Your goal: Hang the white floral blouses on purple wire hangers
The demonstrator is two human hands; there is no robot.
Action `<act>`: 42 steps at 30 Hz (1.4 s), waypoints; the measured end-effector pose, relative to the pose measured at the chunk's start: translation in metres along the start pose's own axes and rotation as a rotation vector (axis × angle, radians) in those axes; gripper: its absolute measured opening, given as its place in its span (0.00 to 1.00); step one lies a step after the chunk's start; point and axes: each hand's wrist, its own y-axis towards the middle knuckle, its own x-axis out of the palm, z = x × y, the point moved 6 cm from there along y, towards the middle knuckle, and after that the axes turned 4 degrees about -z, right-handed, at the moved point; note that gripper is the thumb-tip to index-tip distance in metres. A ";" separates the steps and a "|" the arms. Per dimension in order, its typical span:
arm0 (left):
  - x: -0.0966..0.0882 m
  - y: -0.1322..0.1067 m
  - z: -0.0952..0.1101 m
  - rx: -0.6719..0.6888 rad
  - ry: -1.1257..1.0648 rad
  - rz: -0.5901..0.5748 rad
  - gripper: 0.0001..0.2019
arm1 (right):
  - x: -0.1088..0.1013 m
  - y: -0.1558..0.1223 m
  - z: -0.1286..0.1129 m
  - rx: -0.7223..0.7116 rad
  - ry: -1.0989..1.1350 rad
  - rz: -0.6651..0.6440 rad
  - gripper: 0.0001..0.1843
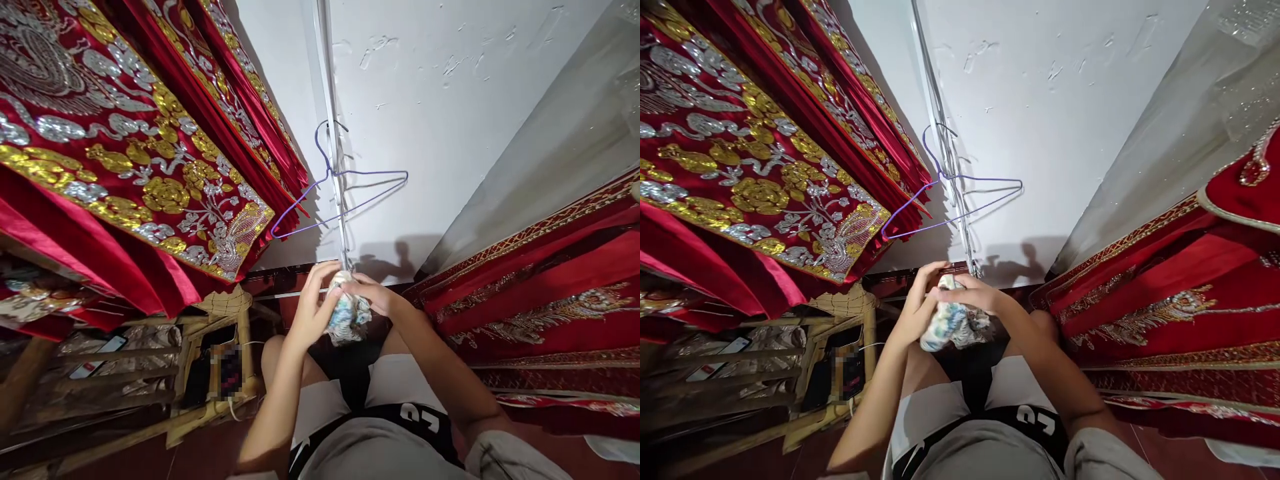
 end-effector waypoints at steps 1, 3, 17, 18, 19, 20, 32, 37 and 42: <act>-0.003 0.002 -0.009 -0.043 -0.024 -0.056 0.20 | 0.003 0.000 -0.009 0.018 -0.036 -0.094 0.25; 0.000 0.000 -0.027 -0.146 -0.026 -0.263 0.25 | 0.005 0.001 -0.028 0.022 -0.206 -0.262 0.18; -0.116 0.000 -0.053 -0.432 0.720 -0.348 0.13 | -0.140 0.057 -0.054 -0.219 -0.798 0.503 0.22; -0.120 0.008 -0.053 -0.405 0.719 -0.317 0.13 | -0.143 0.055 -0.055 -0.215 -0.800 0.537 0.19; -0.123 0.016 -0.053 -0.373 0.722 -0.278 0.13 | -0.147 0.050 -0.057 -0.213 -0.800 0.573 0.16; -0.126 0.025 -0.052 -0.339 0.727 -0.234 0.12 | -0.149 0.044 -0.059 -0.214 -0.800 0.601 0.14; -0.095 0.092 0.009 0.095 0.521 0.061 0.12 | -0.121 -0.014 -0.076 -0.231 -0.873 0.572 0.22; -0.107 0.100 0.012 0.009 0.499 0.024 0.14 | -0.180 -0.031 -0.107 -0.293 -0.808 0.814 0.38; -0.130 0.111 0.014 0.081 0.493 0.180 0.07 | -0.184 -0.034 -0.118 -0.072 -0.715 0.234 0.14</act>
